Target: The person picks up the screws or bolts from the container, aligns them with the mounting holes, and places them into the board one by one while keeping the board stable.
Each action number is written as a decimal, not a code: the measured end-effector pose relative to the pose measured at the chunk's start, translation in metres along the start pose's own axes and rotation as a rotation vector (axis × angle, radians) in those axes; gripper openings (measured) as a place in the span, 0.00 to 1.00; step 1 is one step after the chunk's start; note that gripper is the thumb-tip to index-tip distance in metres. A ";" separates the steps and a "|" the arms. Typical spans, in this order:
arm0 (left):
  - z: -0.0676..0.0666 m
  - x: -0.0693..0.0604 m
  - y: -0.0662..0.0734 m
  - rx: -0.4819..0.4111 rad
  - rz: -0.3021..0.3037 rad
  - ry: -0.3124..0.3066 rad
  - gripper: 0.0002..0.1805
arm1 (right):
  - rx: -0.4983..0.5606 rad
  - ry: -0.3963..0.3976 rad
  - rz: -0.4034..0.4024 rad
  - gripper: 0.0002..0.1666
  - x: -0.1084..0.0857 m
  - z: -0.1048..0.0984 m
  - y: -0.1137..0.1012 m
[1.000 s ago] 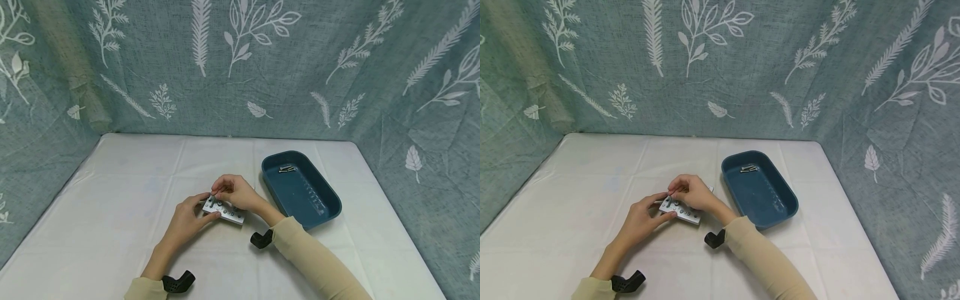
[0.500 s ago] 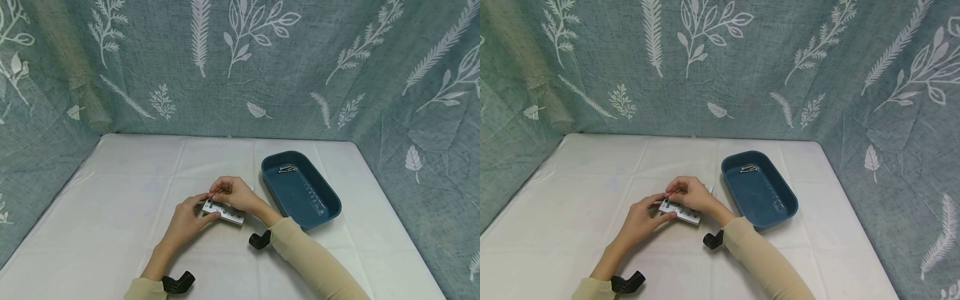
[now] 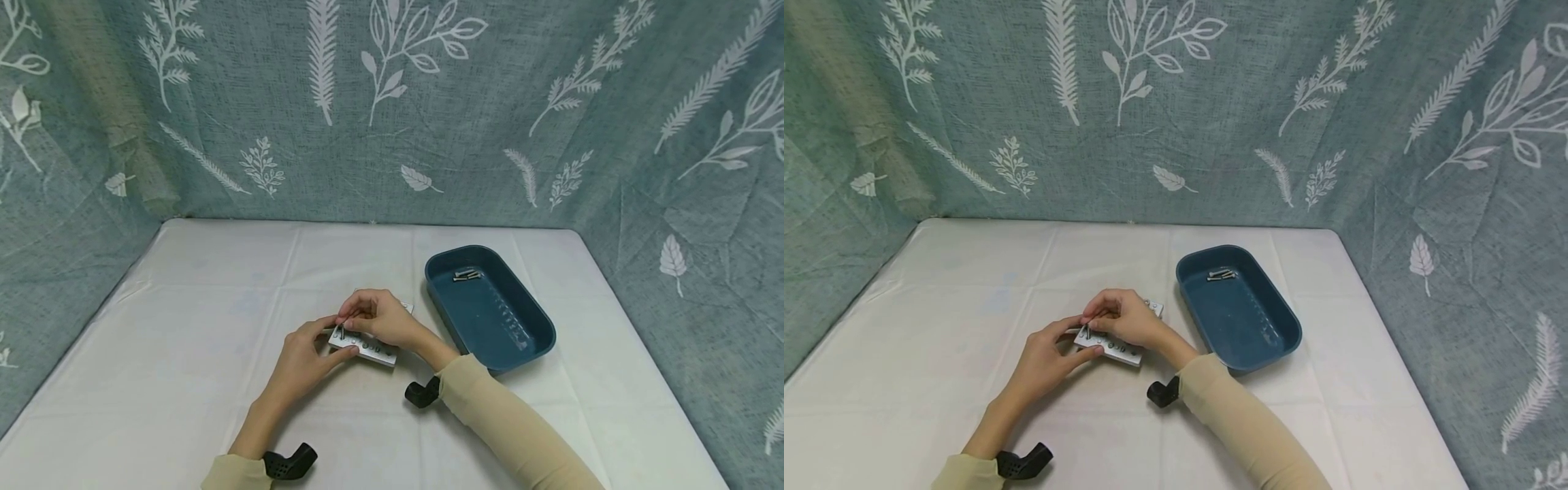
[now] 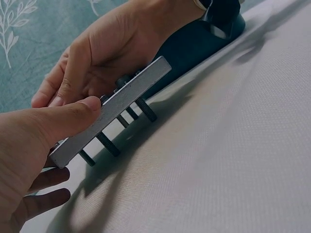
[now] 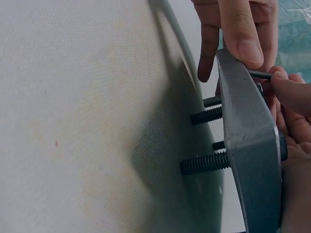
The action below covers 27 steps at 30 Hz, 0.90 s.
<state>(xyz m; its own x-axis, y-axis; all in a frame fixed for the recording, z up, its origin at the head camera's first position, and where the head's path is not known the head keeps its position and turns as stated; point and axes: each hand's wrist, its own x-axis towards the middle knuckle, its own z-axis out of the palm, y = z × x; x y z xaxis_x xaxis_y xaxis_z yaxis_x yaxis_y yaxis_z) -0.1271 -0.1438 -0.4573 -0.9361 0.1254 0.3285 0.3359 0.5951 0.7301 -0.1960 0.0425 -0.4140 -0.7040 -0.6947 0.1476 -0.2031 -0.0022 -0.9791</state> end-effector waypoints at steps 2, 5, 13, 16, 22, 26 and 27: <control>0.000 0.000 0.000 -0.003 -0.002 -0.001 0.36 | -0.002 -0.003 -0.001 0.07 0.000 0.001 0.000; 0.000 0.000 -0.001 -0.009 -0.004 -0.005 0.36 | -0.032 -0.011 -0.007 0.07 0.000 0.002 0.001; 0.000 0.000 -0.002 -0.018 -0.003 -0.005 0.35 | -0.146 -0.026 0.001 0.05 0.000 0.005 0.001; 0.001 0.000 -0.002 -0.020 -0.003 -0.004 0.35 | -0.154 -0.021 0.013 0.05 -0.001 0.005 0.001; 0.001 0.000 -0.001 -0.024 -0.011 -0.006 0.35 | -0.165 -0.016 0.002 0.05 -0.002 0.006 -0.001; 0.000 0.000 -0.001 -0.027 -0.024 -0.009 0.35 | -0.171 -0.021 -0.005 0.05 -0.002 0.006 0.001; 0.000 0.000 -0.001 -0.027 -0.025 -0.010 0.35 | -0.176 -0.024 -0.004 0.05 -0.002 0.006 0.001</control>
<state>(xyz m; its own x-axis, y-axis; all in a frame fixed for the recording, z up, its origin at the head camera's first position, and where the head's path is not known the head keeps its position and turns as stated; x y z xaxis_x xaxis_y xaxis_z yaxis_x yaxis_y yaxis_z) -0.1276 -0.1440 -0.4579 -0.9453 0.1182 0.3041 0.3147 0.5765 0.7541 -0.1908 0.0399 -0.4159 -0.6867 -0.7121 0.1465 -0.3235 0.1188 -0.9388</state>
